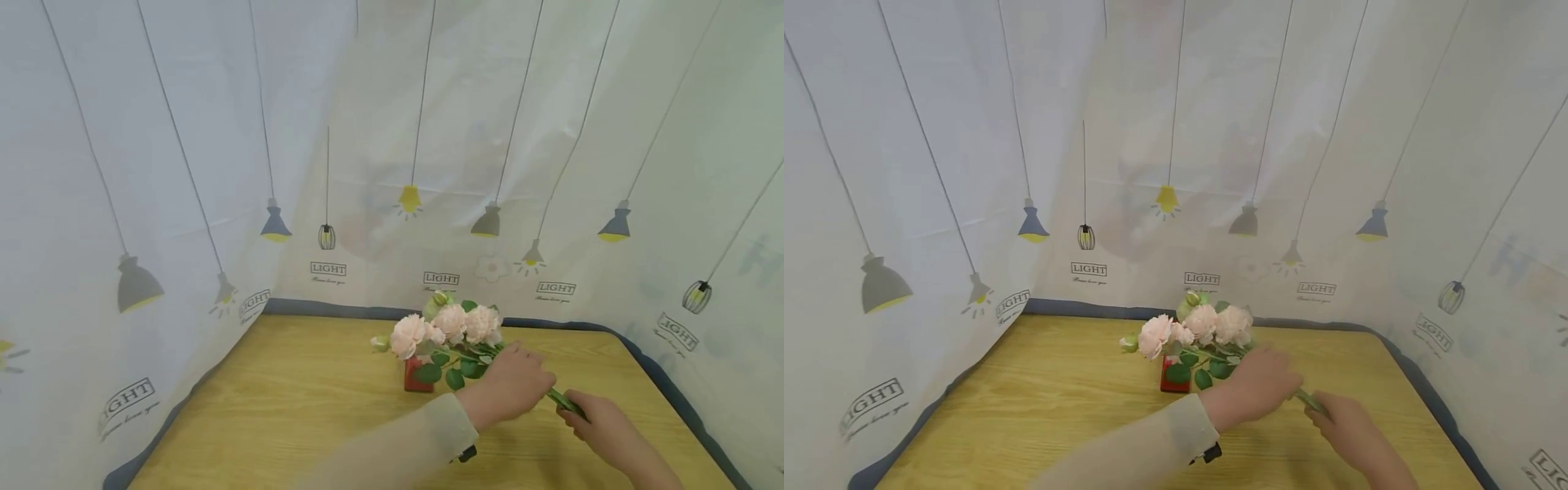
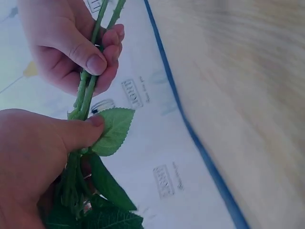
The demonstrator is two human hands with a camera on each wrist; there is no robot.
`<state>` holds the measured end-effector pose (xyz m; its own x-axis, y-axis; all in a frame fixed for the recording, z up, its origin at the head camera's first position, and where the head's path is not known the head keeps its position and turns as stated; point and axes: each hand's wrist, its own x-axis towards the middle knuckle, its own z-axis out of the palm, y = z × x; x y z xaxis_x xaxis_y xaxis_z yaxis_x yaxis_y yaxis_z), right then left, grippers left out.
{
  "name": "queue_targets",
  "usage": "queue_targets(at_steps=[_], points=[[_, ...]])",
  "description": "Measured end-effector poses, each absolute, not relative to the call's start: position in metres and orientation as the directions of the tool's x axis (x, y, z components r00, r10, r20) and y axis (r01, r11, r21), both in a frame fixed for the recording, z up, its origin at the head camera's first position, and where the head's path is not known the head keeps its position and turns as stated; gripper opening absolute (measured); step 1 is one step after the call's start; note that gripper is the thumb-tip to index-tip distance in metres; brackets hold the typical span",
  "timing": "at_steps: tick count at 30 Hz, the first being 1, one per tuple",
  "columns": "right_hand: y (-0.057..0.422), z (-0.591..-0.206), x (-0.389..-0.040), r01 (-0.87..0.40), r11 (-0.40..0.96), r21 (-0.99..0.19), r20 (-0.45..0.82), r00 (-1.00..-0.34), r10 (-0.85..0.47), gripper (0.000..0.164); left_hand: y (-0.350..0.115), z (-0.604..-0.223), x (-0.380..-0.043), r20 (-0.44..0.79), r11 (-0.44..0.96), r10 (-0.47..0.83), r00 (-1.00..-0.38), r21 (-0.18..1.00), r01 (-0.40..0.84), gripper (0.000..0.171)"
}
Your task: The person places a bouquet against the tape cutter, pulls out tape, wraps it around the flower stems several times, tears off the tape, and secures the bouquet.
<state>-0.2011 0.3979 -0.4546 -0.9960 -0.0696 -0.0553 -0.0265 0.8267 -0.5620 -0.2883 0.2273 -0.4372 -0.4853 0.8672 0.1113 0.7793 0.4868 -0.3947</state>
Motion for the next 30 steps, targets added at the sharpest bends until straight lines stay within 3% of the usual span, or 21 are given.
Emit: queue_targets(at_steps=[11, 18, 25, 30], points=[[0.347, -0.451, -0.234, -0.247, 0.865, -0.437, 0.066, -0.968, -0.243, 0.018, 0.148, -0.449, -0.303, 0.255, 0.554, 0.832, -0.492, -0.381, 0.740, 0.006], [0.316, -0.471, -0.257, -0.313, 0.843, -0.436, 0.050, -0.944, -0.325, 0.027, 0.100, -0.466, -0.305, 0.186, 0.638, 0.768, -0.613, -0.301, 0.709, 0.008], [0.286, -0.494, -0.282, -0.388, 0.798, -0.461, 0.055, -0.910, -0.410, 0.022, 0.058, -0.491, -0.322, 0.129, 0.672, 0.739, -0.661, -0.196, 0.714, 0.018], [0.264, -0.507, -0.297, -0.388, 0.798, -0.461, 0.041, -0.908, -0.418, 0.021, 0.038, -0.501, -0.335, 0.082, 0.711, 0.703, -0.706, -0.098, 0.696, 0.008]])
